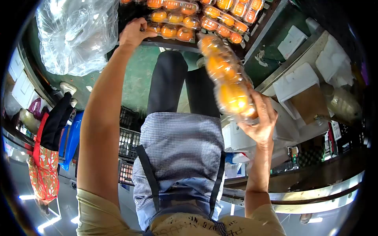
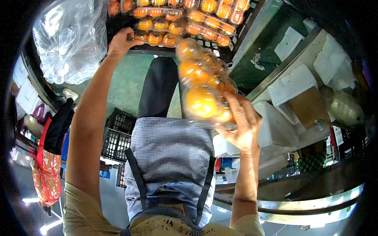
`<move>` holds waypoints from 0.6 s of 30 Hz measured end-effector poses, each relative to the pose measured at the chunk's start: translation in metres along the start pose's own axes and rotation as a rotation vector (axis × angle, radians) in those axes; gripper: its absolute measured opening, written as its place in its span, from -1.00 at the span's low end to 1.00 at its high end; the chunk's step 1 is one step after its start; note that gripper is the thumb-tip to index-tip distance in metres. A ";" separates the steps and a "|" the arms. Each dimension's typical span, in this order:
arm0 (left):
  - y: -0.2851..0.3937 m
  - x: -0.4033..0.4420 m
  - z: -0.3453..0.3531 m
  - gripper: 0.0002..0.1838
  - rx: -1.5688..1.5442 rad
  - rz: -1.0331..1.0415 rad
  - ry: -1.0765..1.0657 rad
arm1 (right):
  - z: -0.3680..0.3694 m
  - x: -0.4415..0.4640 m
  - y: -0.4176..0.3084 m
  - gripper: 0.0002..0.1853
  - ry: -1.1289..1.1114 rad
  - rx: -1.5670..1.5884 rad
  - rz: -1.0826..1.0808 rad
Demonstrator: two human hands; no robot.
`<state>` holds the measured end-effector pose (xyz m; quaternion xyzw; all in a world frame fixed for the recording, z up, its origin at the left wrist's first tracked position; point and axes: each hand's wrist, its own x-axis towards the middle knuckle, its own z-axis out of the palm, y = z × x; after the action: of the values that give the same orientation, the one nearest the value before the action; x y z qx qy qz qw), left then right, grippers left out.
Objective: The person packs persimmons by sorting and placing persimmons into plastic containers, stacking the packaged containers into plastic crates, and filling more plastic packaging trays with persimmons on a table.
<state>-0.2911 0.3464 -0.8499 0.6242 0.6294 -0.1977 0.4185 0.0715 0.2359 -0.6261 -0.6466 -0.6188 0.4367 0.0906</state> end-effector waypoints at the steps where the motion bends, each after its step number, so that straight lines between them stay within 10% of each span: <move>1: 0.000 0.001 -0.004 -0.49 0.014 -0.037 -0.041 | 0.003 0.004 -0.001 -0.34 0.010 -0.012 -0.085; 6: 0.001 -0.012 0.007 -0.32 0.101 0.016 0.291 | 0.011 0.001 -0.013 -0.38 -0.071 -0.029 -0.106; 9: 0.047 -0.068 0.011 -0.23 -0.699 -0.127 0.310 | 0.018 -0.004 -0.022 -0.39 -0.020 -0.005 -0.059; 13: 0.124 -0.166 -0.009 -0.32 -1.752 -0.671 -0.455 | 0.025 -0.005 -0.036 -0.32 -0.110 -0.101 -0.179; 18: 0.125 -0.181 -0.017 -0.47 -1.748 -0.605 -0.576 | 0.031 0.001 -0.052 -0.37 -0.350 0.111 -0.178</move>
<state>-0.2004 0.2649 -0.6664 -0.1682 0.5617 0.0954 0.8044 0.0128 0.2352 -0.6109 -0.4977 -0.6547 0.5661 0.0556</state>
